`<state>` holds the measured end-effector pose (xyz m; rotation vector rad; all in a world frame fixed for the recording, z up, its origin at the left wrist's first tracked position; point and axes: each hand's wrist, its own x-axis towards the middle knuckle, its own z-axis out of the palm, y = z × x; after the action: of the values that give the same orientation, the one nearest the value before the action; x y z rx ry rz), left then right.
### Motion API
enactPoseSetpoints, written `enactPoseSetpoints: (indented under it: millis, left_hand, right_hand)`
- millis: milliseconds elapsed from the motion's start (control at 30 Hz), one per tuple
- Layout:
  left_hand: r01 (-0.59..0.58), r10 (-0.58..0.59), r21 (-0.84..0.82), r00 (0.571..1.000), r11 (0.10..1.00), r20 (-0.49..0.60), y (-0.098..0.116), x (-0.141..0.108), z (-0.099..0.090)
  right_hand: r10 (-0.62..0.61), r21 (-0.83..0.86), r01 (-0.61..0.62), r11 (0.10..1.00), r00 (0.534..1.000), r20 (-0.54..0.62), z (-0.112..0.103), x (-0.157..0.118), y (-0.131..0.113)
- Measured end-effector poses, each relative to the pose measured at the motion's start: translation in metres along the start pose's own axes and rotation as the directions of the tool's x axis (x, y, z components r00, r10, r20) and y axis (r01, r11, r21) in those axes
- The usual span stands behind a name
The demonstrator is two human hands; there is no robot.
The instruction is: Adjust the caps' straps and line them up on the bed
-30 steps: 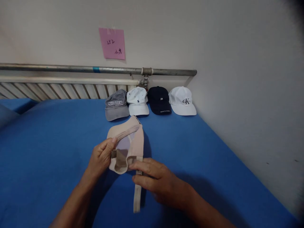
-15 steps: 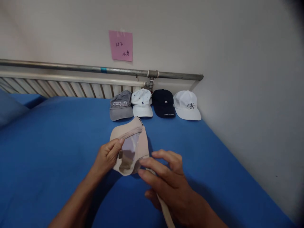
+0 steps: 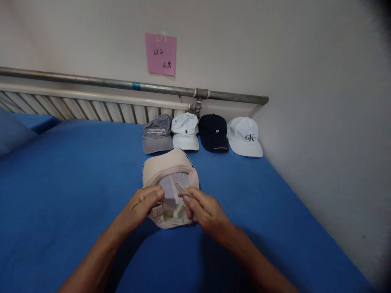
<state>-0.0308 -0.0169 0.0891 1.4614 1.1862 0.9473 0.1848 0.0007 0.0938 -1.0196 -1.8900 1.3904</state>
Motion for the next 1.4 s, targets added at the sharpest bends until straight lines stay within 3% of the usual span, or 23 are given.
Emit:
enactPoseSetpoints:
  millis: [167, 300, 433, 600, 733, 933, 1200, 1400]
  left_hand:
    - [-0.008, 0.027, -0.13, 0.988, 0.991, 0.15, -0.011, -0.003, -0.017]
    - [0.018, 0.022, -0.139, 0.96, 0.99, 0.278, -0.005, -0.006, -0.025]
    - [-0.034, 0.031, 0.002, 0.928, 0.999, 0.371, 0.002, -0.008, -0.033]
    - [-0.123, 0.03, 0.194, 0.905, 0.973, 0.424, 0.005, -0.007, -0.045]
    - [-0.209, 0.073, 0.253, 0.886, 0.945, 0.458, 0.008, -0.005, -0.042]
    - [-0.34, 0.171, 0.223, 0.819, 0.913, 0.548, 0.014, -0.001, -0.032]
    - [-0.302, 0.155, 0.249, 0.865, 0.92, 0.478, 0.009, -0.001, -0.032]
    - [-0.226, 0.136, 0.198, 0.913, 0.954, 0.385, 0.007, -0.002, -0.03]
  right_hand:
    - [0.032, 0.083, -0.032, 0.996, 0.999, -0.002, 0.0, 0.001, 0.005]
    - [0.085, 0.233, -0.075, 0.97, 0.996, -0.031, 0.001, 0.004, 0.008]
    - [0.165, 0.361, -0.139, 0.922, 0.985, -0.043, -0.001, 0.005, 0.012]
    - [0.223, 0.405, -0.172, 0.898, 0.971, -0.083, -0.006, 0.004, 0.009]
    - [0.258, 0.419, -0.201, 0.886, 0.963, -0.082, -0.005, 0.004, 0.009]
    - [0.225, 0.446, -0.13, 0.886, 0.96, -0.168, -0.004, 0.004, 0.012]
    - [0.178, 0.376, -0.109, 0.92, 0.972, -0.154, -0.005, 0.001, 0.01]
    - [0.033, 0.348, -0.042, 0.937, 0.999, 0.031, -0.001, -0.004, 0.007]
